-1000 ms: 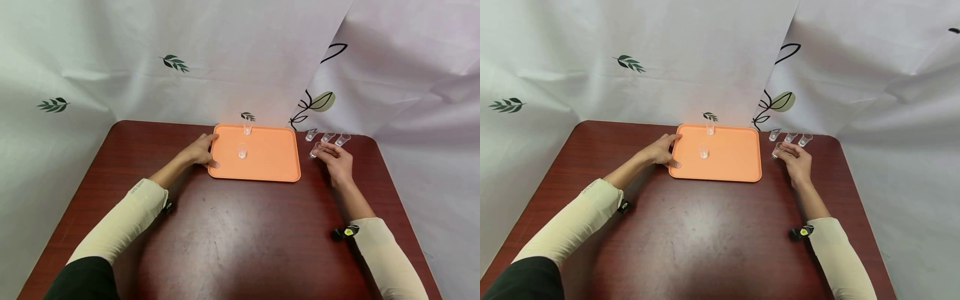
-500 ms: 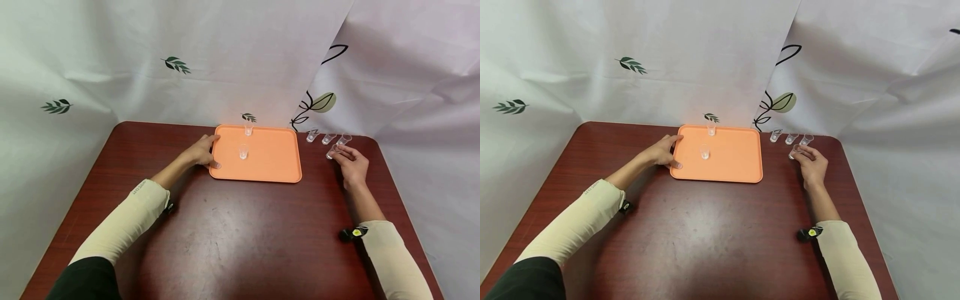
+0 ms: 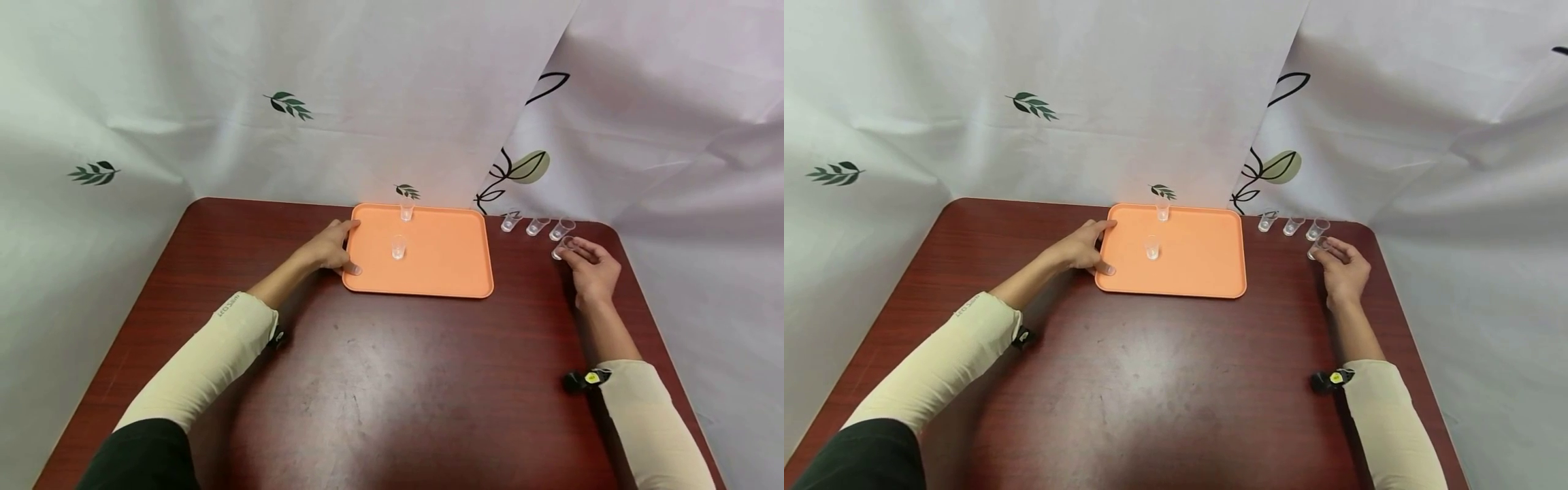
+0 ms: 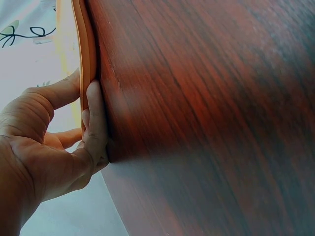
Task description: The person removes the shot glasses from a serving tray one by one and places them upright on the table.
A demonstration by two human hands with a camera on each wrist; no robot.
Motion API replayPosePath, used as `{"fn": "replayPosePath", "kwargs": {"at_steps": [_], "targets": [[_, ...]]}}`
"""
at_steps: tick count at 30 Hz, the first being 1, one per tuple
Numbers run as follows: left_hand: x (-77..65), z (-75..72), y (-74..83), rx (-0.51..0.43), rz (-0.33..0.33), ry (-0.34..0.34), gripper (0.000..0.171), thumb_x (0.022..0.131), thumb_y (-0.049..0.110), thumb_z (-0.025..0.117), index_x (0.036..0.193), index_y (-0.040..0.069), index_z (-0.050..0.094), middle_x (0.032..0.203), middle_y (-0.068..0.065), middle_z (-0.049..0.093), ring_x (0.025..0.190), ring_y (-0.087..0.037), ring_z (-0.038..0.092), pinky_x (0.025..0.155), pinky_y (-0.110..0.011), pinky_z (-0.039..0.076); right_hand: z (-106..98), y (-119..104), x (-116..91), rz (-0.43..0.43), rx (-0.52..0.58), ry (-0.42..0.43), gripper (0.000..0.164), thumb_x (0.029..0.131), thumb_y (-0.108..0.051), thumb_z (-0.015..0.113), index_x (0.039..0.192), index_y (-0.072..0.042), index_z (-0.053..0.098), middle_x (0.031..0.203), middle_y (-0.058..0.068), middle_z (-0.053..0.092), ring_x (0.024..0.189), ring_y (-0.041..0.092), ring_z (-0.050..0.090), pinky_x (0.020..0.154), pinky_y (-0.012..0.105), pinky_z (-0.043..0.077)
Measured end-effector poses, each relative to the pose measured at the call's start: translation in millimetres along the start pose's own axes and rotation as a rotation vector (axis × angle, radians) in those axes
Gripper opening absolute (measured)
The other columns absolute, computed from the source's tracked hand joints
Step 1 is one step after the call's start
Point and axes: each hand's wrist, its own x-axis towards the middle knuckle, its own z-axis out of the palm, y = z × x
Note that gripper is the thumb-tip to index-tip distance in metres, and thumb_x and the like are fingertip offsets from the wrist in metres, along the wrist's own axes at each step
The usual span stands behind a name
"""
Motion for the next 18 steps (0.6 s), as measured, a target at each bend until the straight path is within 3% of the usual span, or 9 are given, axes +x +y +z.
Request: {"fn": "replayPosePath", "kwargs": {"at_steps": [8,18], "targets": [[0.4,-1.4,-1.5,0.012,-0.002,-0.003,0.119,0.087,0.001,0.096,0.181,0.011,0.023,0.165,-0.026,0.034,0.119,-0.039,0.062,0.068,-0.028,0.067,-5.1,0.5,-2.9,0.014,-0.063,0.03,0.044,0.085,0.008,0.091,0.126,-0.006,0.082,0.093,-0.012,0.081,0.088,-0.001,0.075,0.073,0.009,0.062],[2.0,-0.7,-2.9,-0.008,0.0,-0.009,0.119,0.087,0.0,0.095,0.181,0.012,0.023,0.165,-0.026,0.033,0.108,-0.037,0.065,0.067,-0.03,0.069,-17.6,-1.6,-9.6,0.061,-0.009,0.033,0.043,0.085,0.012,0.09,0.122,-0.009,0.081,0.094,-0.009,0.083,0.088,-0.001,0.079,0.073,0.012,0.064]]}}
